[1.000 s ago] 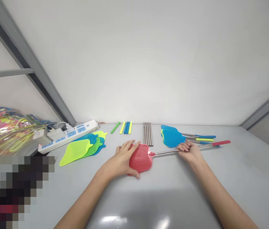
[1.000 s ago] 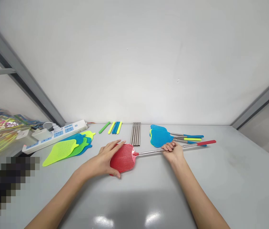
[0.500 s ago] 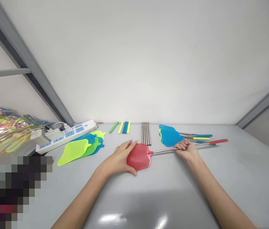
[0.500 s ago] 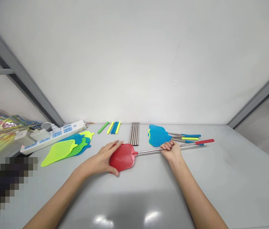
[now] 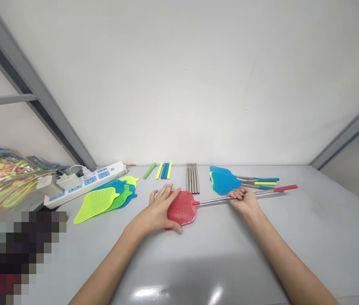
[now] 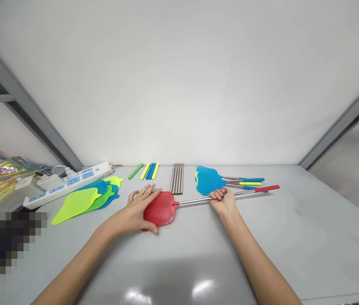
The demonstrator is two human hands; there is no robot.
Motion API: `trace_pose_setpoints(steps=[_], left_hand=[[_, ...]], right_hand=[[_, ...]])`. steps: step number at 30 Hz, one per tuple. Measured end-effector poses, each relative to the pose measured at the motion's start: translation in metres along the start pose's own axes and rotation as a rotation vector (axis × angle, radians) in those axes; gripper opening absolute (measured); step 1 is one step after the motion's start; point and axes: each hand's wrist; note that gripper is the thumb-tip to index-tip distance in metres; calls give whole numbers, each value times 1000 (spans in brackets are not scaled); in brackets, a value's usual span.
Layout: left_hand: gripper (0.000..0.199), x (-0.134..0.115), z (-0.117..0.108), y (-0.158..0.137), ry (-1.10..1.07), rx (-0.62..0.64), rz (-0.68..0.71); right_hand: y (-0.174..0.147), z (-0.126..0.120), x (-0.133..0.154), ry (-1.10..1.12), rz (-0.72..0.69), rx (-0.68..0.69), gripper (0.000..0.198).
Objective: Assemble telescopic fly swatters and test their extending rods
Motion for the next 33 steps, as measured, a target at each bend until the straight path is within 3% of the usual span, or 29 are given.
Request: trace_pose_setpoints(steps=[5, 10, 19, 33], left_hand=[[82, -17, -1, -7, -45, -56, 91], [35, -30, -1, -11, -86, -74, 174], [32, -51, 24, -18, -17, -131, 232], [30, -47, 20, -19, -125, -69, 173]], right_hand=[[-13, 1, -20, -20, 39, 47, 27], [-24, 1, -33, -38, 75, 95, 28], [-31, -4, -40, -4, -23, 118, 33], [-44, -11, -54, 49, -128, 161, 36]])
Point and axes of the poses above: each hand's wrist, its own y-axis towards the middle knuckle, its own z-axis out of the palm, x = y × z, and after that the axes turned 14 degrees about -z, right-handed
